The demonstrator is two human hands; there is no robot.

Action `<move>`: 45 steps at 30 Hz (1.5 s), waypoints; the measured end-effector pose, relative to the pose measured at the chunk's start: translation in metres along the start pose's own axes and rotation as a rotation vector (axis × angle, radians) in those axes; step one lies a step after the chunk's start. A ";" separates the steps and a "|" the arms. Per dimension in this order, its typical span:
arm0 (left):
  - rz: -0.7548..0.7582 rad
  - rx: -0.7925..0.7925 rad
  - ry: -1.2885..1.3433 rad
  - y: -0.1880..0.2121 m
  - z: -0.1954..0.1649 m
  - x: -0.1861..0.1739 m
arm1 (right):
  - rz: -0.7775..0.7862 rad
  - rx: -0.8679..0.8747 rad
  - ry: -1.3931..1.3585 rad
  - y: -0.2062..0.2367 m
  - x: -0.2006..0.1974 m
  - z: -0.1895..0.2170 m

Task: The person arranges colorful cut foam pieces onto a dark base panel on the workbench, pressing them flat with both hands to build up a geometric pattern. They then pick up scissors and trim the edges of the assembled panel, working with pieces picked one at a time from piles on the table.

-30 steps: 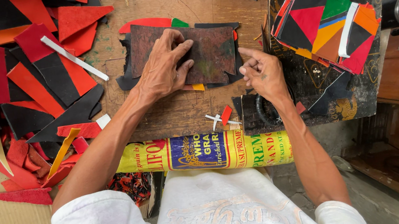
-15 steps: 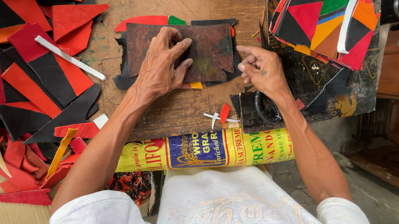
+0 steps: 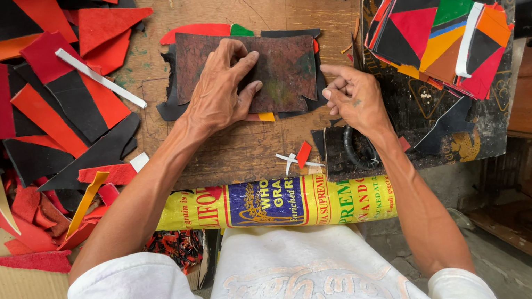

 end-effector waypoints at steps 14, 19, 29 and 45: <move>0.027 -0.036 0.004 0.000 -0.002 0.000 | -0.041 0.041 0.046 0.002 0.004 0.005; 0.023 -0.028 -0.005 0.000 0.000 0.002 | -0.031 0.054 0.054 0.001 0.003 0.010; 0.023 -0.007 -0.019 -0.002 -0.001 0.001 | -0.025 0.034 0.130 0.008 0.004 0.023; 0.012 -0.011 -0.006 0.000 -0.002 0.002 | -0.078 -0.442 0.666 0.007 0.034 0.030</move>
Point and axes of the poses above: each hand's wrist, its own y-axis away from the middle knuckle, its own x-axis out of the palm, z = x × y, the point moved 1 cm from there along -y, towards the middle knuckle, and after that the axes turned 10 degrees about z, right-handed, at the moved point
